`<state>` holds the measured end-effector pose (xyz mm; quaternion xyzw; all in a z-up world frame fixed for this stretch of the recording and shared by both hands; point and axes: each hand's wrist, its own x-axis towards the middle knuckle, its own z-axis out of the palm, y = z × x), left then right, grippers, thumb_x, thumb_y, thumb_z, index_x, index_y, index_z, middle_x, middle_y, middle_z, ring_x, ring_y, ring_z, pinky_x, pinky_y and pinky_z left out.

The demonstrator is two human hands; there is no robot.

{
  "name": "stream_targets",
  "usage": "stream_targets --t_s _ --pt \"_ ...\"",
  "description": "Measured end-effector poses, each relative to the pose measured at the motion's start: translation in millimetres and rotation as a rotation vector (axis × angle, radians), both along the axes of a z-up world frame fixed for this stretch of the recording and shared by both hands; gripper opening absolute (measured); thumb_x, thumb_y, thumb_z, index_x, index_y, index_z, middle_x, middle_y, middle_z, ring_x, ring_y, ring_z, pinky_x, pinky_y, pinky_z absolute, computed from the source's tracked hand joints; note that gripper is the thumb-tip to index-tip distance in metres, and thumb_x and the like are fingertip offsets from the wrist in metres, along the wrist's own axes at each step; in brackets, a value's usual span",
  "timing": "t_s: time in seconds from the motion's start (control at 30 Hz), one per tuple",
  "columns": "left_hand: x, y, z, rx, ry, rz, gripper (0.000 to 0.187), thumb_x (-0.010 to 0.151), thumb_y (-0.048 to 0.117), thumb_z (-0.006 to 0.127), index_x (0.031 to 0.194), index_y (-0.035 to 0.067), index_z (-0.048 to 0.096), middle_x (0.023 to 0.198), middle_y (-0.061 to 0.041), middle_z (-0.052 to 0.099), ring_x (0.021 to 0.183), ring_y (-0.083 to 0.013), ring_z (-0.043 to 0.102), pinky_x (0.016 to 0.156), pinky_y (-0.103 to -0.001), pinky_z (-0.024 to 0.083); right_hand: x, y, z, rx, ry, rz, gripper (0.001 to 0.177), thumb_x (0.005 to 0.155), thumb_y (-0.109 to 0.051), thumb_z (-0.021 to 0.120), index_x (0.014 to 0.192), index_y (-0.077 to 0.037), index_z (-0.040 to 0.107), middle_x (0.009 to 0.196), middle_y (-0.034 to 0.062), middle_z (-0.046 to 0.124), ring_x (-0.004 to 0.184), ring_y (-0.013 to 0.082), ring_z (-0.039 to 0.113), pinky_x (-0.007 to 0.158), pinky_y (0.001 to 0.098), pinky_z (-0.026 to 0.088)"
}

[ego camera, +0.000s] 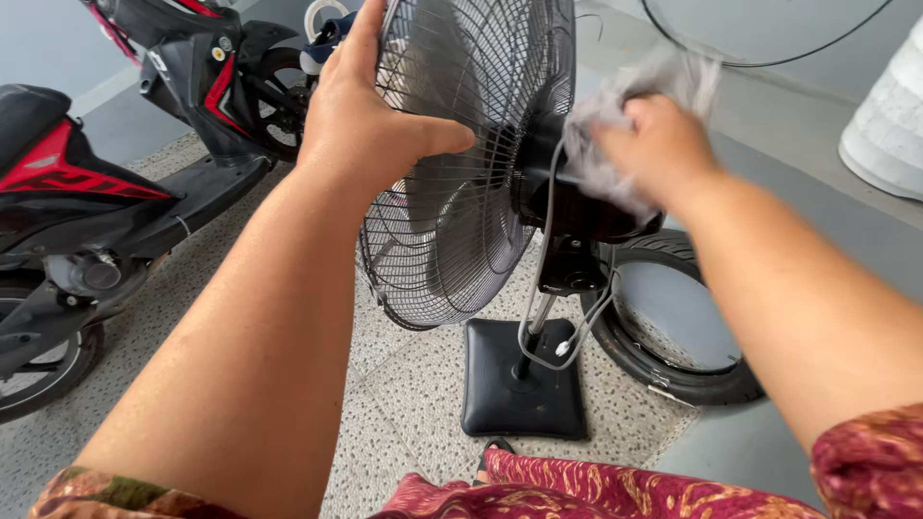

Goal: The person wipes the front grille, motor housing, and stand of a black electric fan with a cloth, then moves to a second cream-colored fan and wipes its grille and base. The person rotates the fans to access different sides while cleaning.

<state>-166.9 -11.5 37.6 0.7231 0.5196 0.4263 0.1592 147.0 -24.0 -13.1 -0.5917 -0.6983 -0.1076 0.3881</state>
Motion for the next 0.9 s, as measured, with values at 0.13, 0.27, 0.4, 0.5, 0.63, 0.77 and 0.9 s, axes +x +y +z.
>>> stream_targets --t_s 0.13,0.27,0.4,0.5,0.63,0.77,0.9 --pt "13.3 -15.5 10.3 0.047 0.209 0.155 0.120 0.060 0.039 0.098 0.158 0.025 0.028 0.163 -0.015 0.025 0.149 -0.0444 0.020 0.112 -0.071 0.024 8.9 22.8 -30.3 -0.050 0.227 -0.074 0.040 0.102 -0.038 0.066 0.124 -0.004 0.070 0.126 0.0196 0.066 0.111 0.0341 0.061 0.093 0.0429 0.048" --pt "57.4 -37.2 3.9 0.280 0.625 0.161 0.106 0.063 0.031 0.088 0.153 0.022 0.032 0.167 -0.017 0.017 0.151 -0.0512 0.007 0.100 -0.086 0.002 34.0 29.5 -42.9 -0.260 0.855 -0.203 0.039 0.096 -0.042 0.062 0.119 -0.011 0.070 0.115 0.0081 0.071 0.101 0.0222 0.068 0.087 0.0389 0.052" --pt "97.1 -39.3 -13.2 0.124 0.843 -0.148 0.106 0.070 0.035 0.084 0.158 0.016 0.028 0.167 -0.010 0.017 0.156 -0.0390 0.005 0.108 -0.079 -0.008 71.4 1.6 -70.5 -0.505 1.044 -0.247 0.036 0.094 -0.037 0.064 0.115 -0.009 0.071 0.110 0.0106 0.073 0.095 0.0234 0.068 0.080 0.0425 0.053" --pt "122.3 -28.4 -19.3 0.119 0.940 -0.255 0.111 0.069 0.034 0.088 0.157 0.014 0.024 0.164 -0.010 0.022 0.154 -0.0354 0.010 0.115 -0.074 -0.007 92.7 -25.6 -95.8 -0.690 0.784 -0.340 0.034 0.093 -0.028 0.069 0.113 -0.002 0.073 0.108 0.0158 0.074 0.093 0.0266 0.068 0.080 0.0448 0.053" --pt "144.8 -6.2 -20.8 -0.056 1.013 -0.375 0.131 0.056 0.042 0.098 0.158 0.015 0.021 0.165 -0.007 0.023 0.154 -0.0337 0.012 0.118 -0.072 -0.004 107.7 -37.1 -74.1 -0.639 1.252 -0.457 0.032 0.095 -0.030 0.063 0.118 -0.008 0.068 0.110 0.0118 0.070 0.091 0.0268 0.070 0.077 0.0451 0.055" --pt "157.9 8.8 -29.6 -0.049 0.771 -0.420 0.133 0.042 0.037 0.103 0.151 0.021 0.028 0.160 -0.004 0.027 0.150 -0.0321 0.020 0.116 -0.067 0.015 89.9 -30.7 -33.5 -0.402 1.214 0.073 0.042 0.100 -0.043 0.053 0.125 -0.014 0.070 0.122 0.0010 0.076 0.107 0.0119 0.071 0.079 0.0378 0.057" --pt "167.9 13.7 -45.1 0.041 0.744 -0.335 0.130 0.039 0.040 0.104 0.147 0.025 0.034 0.149 -0.001 0.038 0.144 -0.0315 0.029 0.116 -0.067 0.018 52.3 -9.9 -57.6 -0.448 1.213 0.334 0.048 0.105 -0.045 0.045 0.127 -0.008 0.068 0.123 0.0098 0.070 0.110 0.0222 0.066 0.093 0.0401 0.051"
